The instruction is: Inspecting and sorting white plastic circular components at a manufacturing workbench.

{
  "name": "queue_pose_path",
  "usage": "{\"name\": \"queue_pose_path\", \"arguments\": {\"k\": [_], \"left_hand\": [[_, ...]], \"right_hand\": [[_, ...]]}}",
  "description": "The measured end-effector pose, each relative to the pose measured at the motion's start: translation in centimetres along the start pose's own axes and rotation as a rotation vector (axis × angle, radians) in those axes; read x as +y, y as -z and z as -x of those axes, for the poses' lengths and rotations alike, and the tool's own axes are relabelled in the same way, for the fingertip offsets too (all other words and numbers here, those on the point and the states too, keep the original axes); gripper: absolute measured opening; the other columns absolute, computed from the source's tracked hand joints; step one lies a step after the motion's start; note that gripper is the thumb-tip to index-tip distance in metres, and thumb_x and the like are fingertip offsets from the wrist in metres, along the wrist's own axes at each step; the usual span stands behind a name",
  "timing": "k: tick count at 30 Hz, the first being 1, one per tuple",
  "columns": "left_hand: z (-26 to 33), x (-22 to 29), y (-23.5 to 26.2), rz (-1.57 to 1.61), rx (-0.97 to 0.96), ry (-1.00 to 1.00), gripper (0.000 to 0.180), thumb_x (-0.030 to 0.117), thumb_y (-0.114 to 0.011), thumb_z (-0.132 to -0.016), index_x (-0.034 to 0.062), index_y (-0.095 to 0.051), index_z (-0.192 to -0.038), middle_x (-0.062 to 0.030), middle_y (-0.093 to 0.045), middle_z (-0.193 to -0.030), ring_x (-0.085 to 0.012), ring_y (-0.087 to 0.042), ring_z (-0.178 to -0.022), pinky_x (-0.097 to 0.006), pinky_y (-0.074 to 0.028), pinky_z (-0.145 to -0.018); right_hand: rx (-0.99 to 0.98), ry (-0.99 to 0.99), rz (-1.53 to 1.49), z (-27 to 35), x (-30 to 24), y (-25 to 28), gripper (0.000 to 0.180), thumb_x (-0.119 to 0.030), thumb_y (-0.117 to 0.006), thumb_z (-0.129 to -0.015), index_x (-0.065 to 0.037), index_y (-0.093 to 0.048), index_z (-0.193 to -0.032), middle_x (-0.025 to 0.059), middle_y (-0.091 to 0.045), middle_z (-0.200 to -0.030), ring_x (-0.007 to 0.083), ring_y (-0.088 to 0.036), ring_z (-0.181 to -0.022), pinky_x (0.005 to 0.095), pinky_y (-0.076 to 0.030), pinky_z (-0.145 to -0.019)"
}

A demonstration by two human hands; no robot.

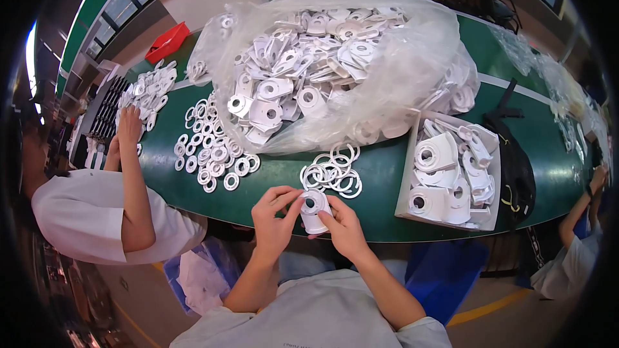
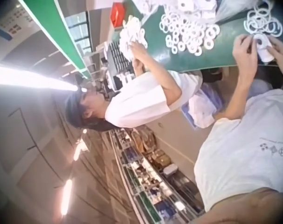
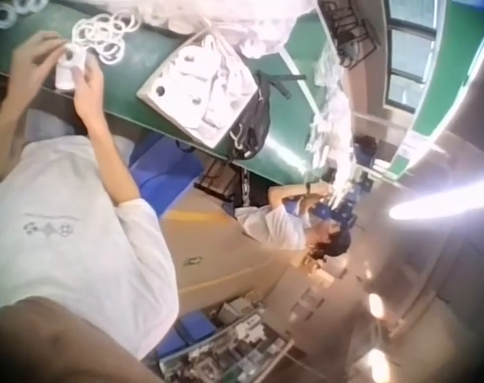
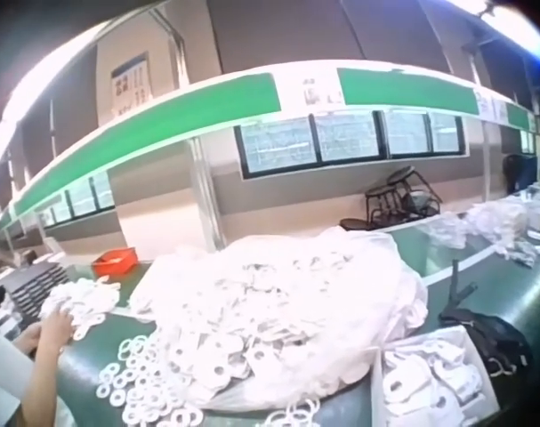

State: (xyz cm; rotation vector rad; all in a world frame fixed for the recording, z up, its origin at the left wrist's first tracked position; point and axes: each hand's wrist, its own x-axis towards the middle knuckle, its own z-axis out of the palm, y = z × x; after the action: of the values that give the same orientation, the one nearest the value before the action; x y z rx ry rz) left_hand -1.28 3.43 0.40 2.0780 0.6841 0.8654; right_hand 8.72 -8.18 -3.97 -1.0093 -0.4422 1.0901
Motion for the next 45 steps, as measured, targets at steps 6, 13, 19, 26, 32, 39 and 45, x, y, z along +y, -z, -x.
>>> {"name": "queue_pose_path", "arguments": {"k": [6, 13, 19, 26, 32, 39, 45], "left_hand": [[1.2, -0.2, -1.7, 0.312, -0.001, 0.263, 0.018, -0.002, -0.068, -0.082, -0.0065, -0.068, -0.099, -0.009, -0.067, -0.089, -0.0115, -0.064, -0.074, -0.022, -0.05, -0.064], [2.5, -0.8, -2.3, 0.352, -0.107, 0.221, 0.016, 0.001, -0.069, -0.082, -0.003, -0.068, -0.097, -0.01, -0.068, -0.081, -0.0131, -0.064, -0.068, -0.024, -0.05, -0.06], [-3.0, -2.6, -1.9, -0.065, -0.003, -0.002, 0.014, 0.002, -0.067, -0.081, -0.0002, -0.068, -0.095, -0.0088, -0.062, -0.077, -0.0157, -0.058, -0.061, -0.028, -0.044, -0.054], [-5.2, -2.8, -2.0, -0.284, -0.285, -0.067, 0.017, -0.001, -0.066, -0.079, 0.0009, -0.067, -0.096, -0.01, -0.059, -0.079, -0.0183, -0.058, -0.062, -0.031, -0.045, -0.055], [-4.9, -2.0, -2.2, 0.017, 0.025, 0.047, 0.011, -0.003, -0.062, -0.083, -0.0025, -0.062, -0.094, -0.0071, -0.059, -0.081, -0.0141, -0.06, -0.067, -0.027, -0.055, -0.058], [-4.5, -4.3, -2.8, 0.737, 0.117, 0.353, 0.009, 0.003, -0.059, -0.091, -0.0043, -0.059, -0.096, -0.0089, -0.062, -0.086, -0.0152, -0.064, -0.071, -0.027, -0.057, -0.058], [-4.6, -4.7, -4.0, 1.15, 0.17, 0.561, 0.008, 0.005, -0.058, -0.092, 0.0001, -0.059, -0.098, -0.012, -0.066, -0.095, -0.0171, -0.066, -0.073, -0.026, -0.057, -0.062]], "right_hand": [[0.039, 0.043, 0.017, 1.0, 0.2, 0.4, 0.03, -0.004, -0.045, -0.096, 0.005, -0.047, -0.124, 0.0146, -0.063, -0.105, 0.0214, -0.068, -0.085, 0.0321, -0.059, -0.064], [0.125, -0.061, 0.36, 2.4, -2.8, 1.4, 0.016, -0.01, -0.054, -0.094, 0.0, -0.057, -0.106, 0.0076, -0.067, -0.084, 0.0138, -0.068, -0.066, 0.0199, -0.042, -0.04], [0.143, -0.045, 0.234, 2.3, -2.7, 2.0, 0.015, -0.009, -0.052, -0.094, 0.0, -0.055, -0.106, 0.009, -0.067, -0.087, 0.0163, -0.069, -0.066, 0.0208, -0.043, -0.04], [0.147, -0.006, 0.162, 2.1, -2.2, 2.4, 0.013, -0.008, -0.05, -0.095, -0.001, -0.054, -0.105, 0.0108, -0.067, -0.088, 0.0175, -0.069, -0.066, 0.0217, -0.045, -0.04], [0.157, -0.018, 0.162, 2.1, -2.3, 2.6, 0.013, -0.008, -0.05, -0.095, -0.001, -0.054, -0.105, 0.0117, -0.067, -0.089, 0.0183, -0.069, -0.067, 0.0221, -0.046, -0.041], [0.151, -0.031, 0.144, 2.2, -2.3, 2.3, 0.013, -0.008, -0.049, -0.095, -0.001, -0.053, -0.105, 0.0127, -0.067, -0.089, 0.0191, -0.069, -0.068, 0.0225, -0.046, -0.042], [0.175, -0.036, 0.12, 2.0, -2.4, 2.1, 0.013, -0.008, -0.048, -0.096, 0.0, -0.052, -0.105, 0.0132, -0.067, -0.089, 0.0193, -0.069, -0.067, 0.0229, -0.046, -0.042]]}}
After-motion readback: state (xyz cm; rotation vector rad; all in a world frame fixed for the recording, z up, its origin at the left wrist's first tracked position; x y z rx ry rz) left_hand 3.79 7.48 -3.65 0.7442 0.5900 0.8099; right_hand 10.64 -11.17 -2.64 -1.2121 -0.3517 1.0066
